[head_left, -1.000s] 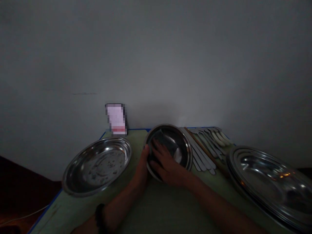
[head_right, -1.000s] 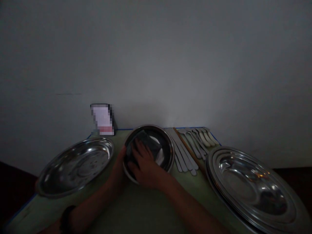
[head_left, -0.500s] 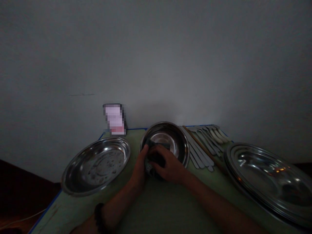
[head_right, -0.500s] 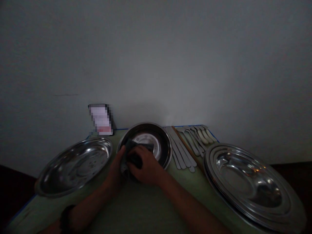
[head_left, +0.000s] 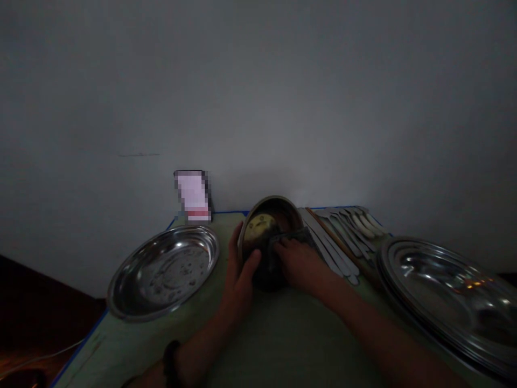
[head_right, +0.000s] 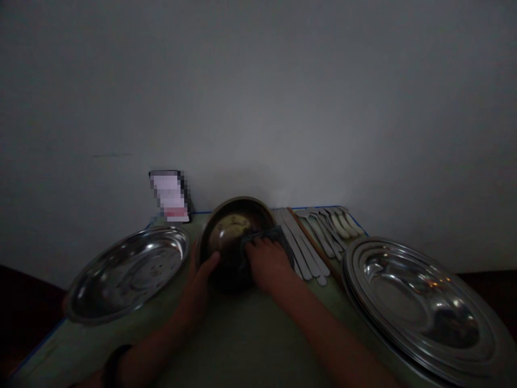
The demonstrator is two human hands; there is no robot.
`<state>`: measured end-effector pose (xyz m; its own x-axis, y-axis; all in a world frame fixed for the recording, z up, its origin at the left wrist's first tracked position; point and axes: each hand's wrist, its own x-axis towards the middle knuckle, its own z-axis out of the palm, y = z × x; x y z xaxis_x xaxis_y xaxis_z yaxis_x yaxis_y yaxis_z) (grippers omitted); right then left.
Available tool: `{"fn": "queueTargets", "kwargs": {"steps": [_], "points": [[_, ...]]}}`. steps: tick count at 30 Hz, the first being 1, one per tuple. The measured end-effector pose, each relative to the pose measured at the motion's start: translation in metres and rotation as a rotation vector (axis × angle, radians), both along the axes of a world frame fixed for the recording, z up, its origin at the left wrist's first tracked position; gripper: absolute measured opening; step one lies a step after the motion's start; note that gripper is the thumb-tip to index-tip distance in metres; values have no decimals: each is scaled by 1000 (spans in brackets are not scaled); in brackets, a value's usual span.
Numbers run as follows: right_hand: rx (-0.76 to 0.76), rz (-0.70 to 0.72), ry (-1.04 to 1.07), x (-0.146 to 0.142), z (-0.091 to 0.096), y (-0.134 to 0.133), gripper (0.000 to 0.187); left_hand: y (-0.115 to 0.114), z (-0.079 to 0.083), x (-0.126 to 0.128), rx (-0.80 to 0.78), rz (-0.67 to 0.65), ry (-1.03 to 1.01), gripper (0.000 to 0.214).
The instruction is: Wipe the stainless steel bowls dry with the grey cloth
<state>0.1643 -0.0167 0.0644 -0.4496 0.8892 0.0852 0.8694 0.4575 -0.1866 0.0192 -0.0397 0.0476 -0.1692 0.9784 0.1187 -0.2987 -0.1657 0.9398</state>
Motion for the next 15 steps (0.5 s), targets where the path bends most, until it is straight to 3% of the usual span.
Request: {"fn": "queueTargets", "kwargs": {"steps": [5,9,12,15], "points": [[147,-157,11,1,-5,11,39,-2,1,1,-12,-25,4,65],[329,-235,352,-8,-16,13,31,-9,-4,3,-77,-37,-65,71],[368,-143,640,-22,-18,2,26,-11,-13,3,-93,-100,-93,70],[158,46,859,-35,-13,-12,23,-6,-17,0,-57,-71,-76,68]]}}
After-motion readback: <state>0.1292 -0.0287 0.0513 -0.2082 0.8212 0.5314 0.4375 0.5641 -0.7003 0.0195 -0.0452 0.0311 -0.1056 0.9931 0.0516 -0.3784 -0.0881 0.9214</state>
